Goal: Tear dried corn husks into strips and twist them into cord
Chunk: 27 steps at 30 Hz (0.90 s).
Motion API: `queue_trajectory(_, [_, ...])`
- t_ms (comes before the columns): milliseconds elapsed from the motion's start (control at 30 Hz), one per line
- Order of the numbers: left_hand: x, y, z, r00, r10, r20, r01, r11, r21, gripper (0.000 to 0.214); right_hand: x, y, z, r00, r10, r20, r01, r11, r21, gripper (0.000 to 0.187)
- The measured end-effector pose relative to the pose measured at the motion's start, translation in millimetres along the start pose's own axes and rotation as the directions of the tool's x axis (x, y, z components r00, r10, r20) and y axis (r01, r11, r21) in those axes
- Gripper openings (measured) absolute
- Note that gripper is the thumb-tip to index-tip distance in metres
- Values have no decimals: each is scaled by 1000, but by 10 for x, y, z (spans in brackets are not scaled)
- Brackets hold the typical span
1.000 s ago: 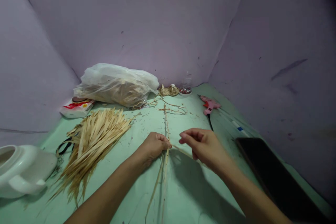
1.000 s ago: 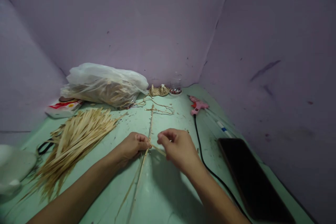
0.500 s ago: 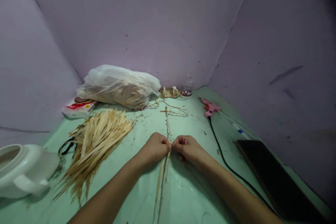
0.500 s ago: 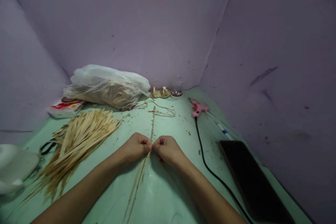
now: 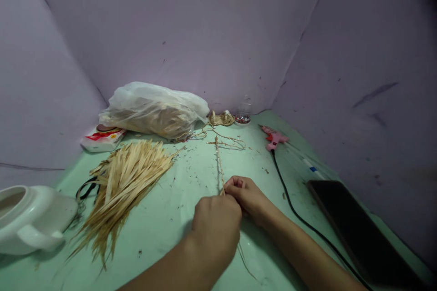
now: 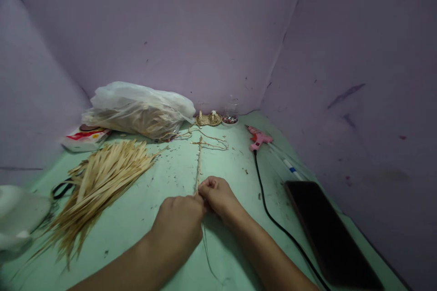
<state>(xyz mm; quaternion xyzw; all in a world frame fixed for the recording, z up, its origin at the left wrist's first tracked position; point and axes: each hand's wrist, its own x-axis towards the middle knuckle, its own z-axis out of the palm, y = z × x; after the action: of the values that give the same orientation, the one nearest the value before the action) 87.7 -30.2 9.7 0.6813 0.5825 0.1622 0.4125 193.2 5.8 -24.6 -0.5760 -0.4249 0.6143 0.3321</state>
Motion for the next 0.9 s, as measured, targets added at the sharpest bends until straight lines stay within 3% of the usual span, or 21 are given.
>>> queue_trajectory(100, [-82, -14, 143, 996, 85, -34, -74, 964, 255, 26, 3, 2, 9, 1000, -19, 3, 18, 1000, 18, 6])
queue_trajectory(167, [-107, 1, 120, 995, 100, 11, -99, 947, 305, 17, 7, 0, 8, 1000, -23, -7, 23, 1000, 11, 5])
queue_trajectory(267, [-35, 39, -92, 998, 63, -28, -54, 964, 261, 8, 11, -7, -3, 999, -25, -27, 26, 999, 21, 6])
queue_trajectory(367, [170, 22, -316, 974, -25, -227, 44, 996, 77, 12, -1, -31, -14, 1000, -11, -11, 11, 999, 45, 7])
queue_trajectory(400, [247, -4, -353, 975, -115, -192, 106, 993, -60, 19, -8, -43, -15, 1000, -3, -1, 3, 999, 43, 8])
queue_trajectory(467, [381, -76, -364, 956, -284, 74, 291, 884, -364, 24, -19, -63, -17, 1000, 1, 23, -2, 999, 36, 10])
queue_trajectory(533, [471, -157, -324, 895, -287, 343, 438, 717, -542, 15, -19, -72, -21, 999, -1, 41, 0, 999, 33, 12])
queue_trajectory(600, [519, -226, -289, 843, -234, 484, 516, 606, -606, 14, -8, -66, -31, 998, -7, 58, 5, 999, 33, 13])
queue_trajectory(700, [553, -285, -297, 823, -237, 516, 545, 581, -604, 17, 13, -51, -62, 997, -5, 73, 3, 1000, 29, 16])
queue_trajectory(900, [582, -304, -350, 848, -236, 475, 502, 647, -574, 15, 7, -88, -114, 997, -23, 76, 25, 999, -25, 12])
